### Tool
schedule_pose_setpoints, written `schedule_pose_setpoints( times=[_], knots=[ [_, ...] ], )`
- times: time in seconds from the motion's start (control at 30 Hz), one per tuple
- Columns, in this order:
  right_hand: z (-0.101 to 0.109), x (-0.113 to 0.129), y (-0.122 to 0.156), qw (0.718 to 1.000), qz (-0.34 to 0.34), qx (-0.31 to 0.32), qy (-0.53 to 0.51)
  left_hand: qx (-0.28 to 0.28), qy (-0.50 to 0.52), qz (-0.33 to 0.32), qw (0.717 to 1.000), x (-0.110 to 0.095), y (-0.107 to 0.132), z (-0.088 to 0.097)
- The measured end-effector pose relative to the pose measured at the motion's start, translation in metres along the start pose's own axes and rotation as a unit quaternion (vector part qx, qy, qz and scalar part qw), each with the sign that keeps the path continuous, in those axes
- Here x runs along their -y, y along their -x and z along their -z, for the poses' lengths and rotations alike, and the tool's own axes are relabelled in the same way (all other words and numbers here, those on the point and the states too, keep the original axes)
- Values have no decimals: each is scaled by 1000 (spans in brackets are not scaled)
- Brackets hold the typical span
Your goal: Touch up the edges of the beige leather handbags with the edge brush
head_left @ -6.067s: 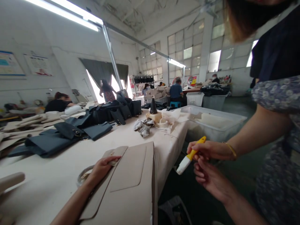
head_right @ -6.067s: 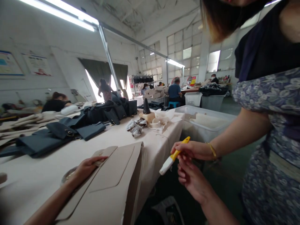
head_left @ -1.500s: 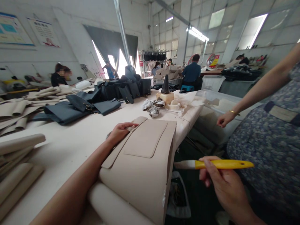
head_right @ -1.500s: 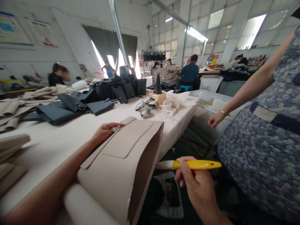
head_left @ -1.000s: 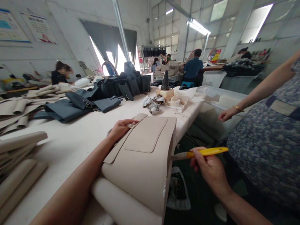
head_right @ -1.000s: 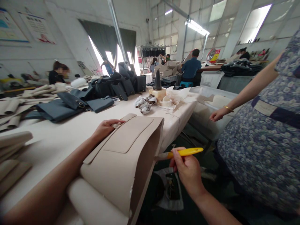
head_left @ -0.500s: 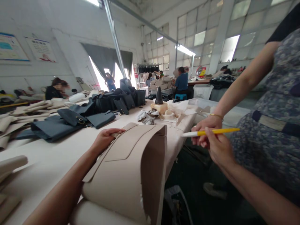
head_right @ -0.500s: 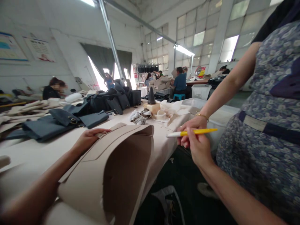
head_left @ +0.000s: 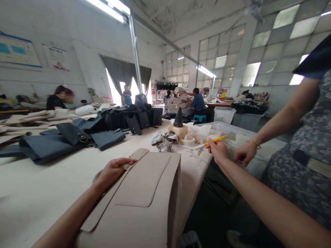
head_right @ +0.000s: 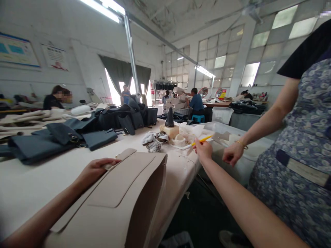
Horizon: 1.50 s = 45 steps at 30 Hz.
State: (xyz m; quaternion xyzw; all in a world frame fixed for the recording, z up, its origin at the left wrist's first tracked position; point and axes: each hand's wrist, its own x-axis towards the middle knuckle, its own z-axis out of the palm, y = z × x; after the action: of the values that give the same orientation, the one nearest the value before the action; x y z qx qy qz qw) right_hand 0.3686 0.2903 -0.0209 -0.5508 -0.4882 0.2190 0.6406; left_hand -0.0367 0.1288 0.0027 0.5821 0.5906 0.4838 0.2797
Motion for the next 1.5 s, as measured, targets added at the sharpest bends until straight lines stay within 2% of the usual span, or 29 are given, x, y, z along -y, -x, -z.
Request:
schedule_pose_setpoints(
  times=[0.13, 0.27, 0.33, 0.43, 0.57, 0.7, 0.73, 0.83, 0.9, 1.1, 1.27, 1.37, 1.5],
  knots=[
    [-19, -15, -23, 998, -24, -27, 45, 4, -5, 8, 1000, -2, 0, 2],
    [-34, -10, -26, 999, -16, -6, 49, 8, -5, -5, 1000, 3, -2, 1],
    [-34, -2, -22, 999, -18, 6, 39, 8, -1, -6, 1000, 4, -2, 0],
    [-23, 14, -11, 999, -41, 2, 9, -2, 4, 14, 1000, 1, 1, -2],
    [10, 35, 30, 993, -92, 16, -68, -13, 7, 22, 1000, -3, 5, -6],
    [53, 56, 107, 961, -164, 128, -181, -10, 9, 12, 1000, 1, 6, -10],
    [62, 60, 129, 954, -179, 136, -198, -8, 7, 11, 1000, 1, 6, -10],
    [76, 66, 182, 939, -200, 181, -213, -7, 9, -2, 1000, 1, 7, -10],
    [77, 68, 202, 937, -191, 207, -209, -5, 6, -15, 1000, 0, 8, -10],
    [78, 75, 230, 943, -122, 287, -113, -4, -18, -23, 1000, -2, 10, -11],
    [90, 78, 262, 924, -121, 362, -31, -3, -10, -23, 1000, 1, 9, -11],
    [88, 75, 261, 935, -97, 342, -15, -2, -9, -28, 1000, 3, 8, -10],
    [74, 72, 234, 965, -47, 258, -13, -1, -2, -33, 999, 5, 9, -11]
  ],
)
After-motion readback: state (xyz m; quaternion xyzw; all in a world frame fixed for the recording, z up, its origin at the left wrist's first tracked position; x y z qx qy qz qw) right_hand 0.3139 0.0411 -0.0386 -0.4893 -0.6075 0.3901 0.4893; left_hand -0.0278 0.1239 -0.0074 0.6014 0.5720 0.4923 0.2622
